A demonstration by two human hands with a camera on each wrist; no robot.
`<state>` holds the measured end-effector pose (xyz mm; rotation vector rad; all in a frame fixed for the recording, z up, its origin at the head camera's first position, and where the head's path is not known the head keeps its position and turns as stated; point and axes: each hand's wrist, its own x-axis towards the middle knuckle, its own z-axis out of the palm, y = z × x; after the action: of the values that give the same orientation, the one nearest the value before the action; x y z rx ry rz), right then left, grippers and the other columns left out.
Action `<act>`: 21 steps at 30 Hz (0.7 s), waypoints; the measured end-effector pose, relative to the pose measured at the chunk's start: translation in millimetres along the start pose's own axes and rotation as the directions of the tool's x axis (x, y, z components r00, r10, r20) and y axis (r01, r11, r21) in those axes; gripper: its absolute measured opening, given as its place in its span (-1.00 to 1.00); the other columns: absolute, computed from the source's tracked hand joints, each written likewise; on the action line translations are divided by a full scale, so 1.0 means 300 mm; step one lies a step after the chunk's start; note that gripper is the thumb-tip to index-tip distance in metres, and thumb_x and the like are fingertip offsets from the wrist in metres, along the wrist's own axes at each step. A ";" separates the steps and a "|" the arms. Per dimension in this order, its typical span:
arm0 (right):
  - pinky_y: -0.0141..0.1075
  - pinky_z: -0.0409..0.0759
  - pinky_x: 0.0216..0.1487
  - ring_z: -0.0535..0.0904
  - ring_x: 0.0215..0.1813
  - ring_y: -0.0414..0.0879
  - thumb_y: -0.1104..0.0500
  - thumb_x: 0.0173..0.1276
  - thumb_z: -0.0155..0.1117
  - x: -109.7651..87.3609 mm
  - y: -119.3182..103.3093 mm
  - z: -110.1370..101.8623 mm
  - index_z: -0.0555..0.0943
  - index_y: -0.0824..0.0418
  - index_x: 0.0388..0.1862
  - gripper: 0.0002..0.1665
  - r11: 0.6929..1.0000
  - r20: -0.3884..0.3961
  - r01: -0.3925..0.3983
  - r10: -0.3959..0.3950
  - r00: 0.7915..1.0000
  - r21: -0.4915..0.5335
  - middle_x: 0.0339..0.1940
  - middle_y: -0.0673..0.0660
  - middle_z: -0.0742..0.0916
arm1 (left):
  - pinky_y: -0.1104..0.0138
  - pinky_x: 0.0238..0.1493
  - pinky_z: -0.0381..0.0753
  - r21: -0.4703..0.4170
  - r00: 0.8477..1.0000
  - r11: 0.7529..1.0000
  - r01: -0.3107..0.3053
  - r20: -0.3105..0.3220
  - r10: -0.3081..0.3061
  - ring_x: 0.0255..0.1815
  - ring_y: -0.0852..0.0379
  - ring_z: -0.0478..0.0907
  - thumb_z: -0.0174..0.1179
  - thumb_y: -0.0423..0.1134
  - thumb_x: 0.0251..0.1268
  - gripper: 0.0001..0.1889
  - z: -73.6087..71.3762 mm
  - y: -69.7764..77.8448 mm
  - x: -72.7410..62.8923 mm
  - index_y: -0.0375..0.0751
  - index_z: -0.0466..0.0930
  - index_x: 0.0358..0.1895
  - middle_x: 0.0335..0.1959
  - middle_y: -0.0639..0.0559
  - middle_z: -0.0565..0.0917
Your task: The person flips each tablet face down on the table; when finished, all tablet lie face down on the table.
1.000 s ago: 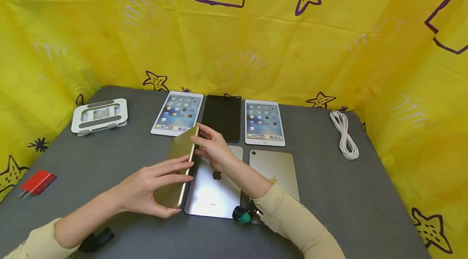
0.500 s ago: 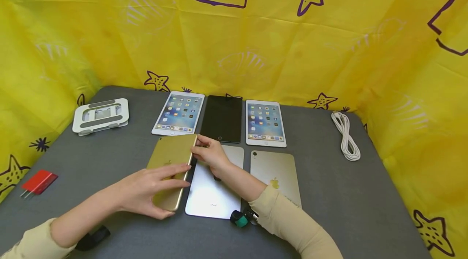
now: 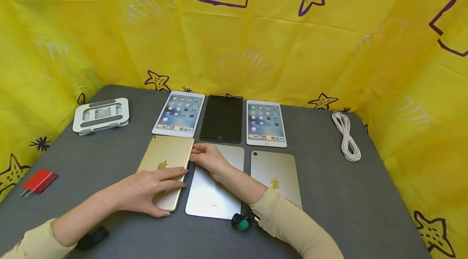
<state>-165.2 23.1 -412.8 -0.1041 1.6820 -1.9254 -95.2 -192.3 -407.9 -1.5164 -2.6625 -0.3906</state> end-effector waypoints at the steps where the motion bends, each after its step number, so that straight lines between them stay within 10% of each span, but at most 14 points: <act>1: -0.12 0.35 0.34 0.43 0.31 0.14 0.47 0.36 0.05 -0.001 -0.001 0.000 0.22 0.58 0.38 -0.38 1.000 0.006 -0.001 0.002 1.000 -0.002 0.29 0.47 0.47 | 0.18 0.03 0.60 -0.003 1.000 1.000 0.008 0.008 -0.008 0.31 0.03 0.42 0.41 0.22 -0.04 -0.32 0.000 -0.001 0.000 -0.06 0.60 0.16 0.33 -0.09 0.45; 8: -0.11 0.31 0.36 0.39 0.36 0.18 0.45 0.37 0.03 -0.012 -0.016 -0.004 0.22 0.59 0.38 -0.39 1.000 0.039 -0.023 0.024 0.999 -0.015 0.33 0.47 0.44 | -0.15 0.26 0.34 -0.048 0.994 0.997 0.063 0.087 -0.059 0.42 -0.19 0.25 0.33 0.37 -0.02 -0.23 -0.001 -0.013 -0.005 0.00 0.56 0.23 0.39 -0.04 0.41; 21: -0.10 0.28 0.38 0.36 0.37 0.17 0.37 0.42 0.04 -0.018 -0.032 -0.009 0.24 0.62 0.35 -0.42 0.993 0.092 -0.048 0.058 0.994 -0.107 0.35 0.45 0.40 | -0.14 0.27 0.34 -0.042 0.994 0.997 0.067 0.089 -0.063 0.43 -0.18 0.25 0.34 0.39 -0.07 -0.21 0.005 -0.008 -0.015 0.03 0.57 0.23 0.40 -0.01 0.40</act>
<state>-165.3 28.5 -402.8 -0.1860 1.7047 -1.7661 -94.7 -196.8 -410.5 -1.4957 -2.7947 -0.3994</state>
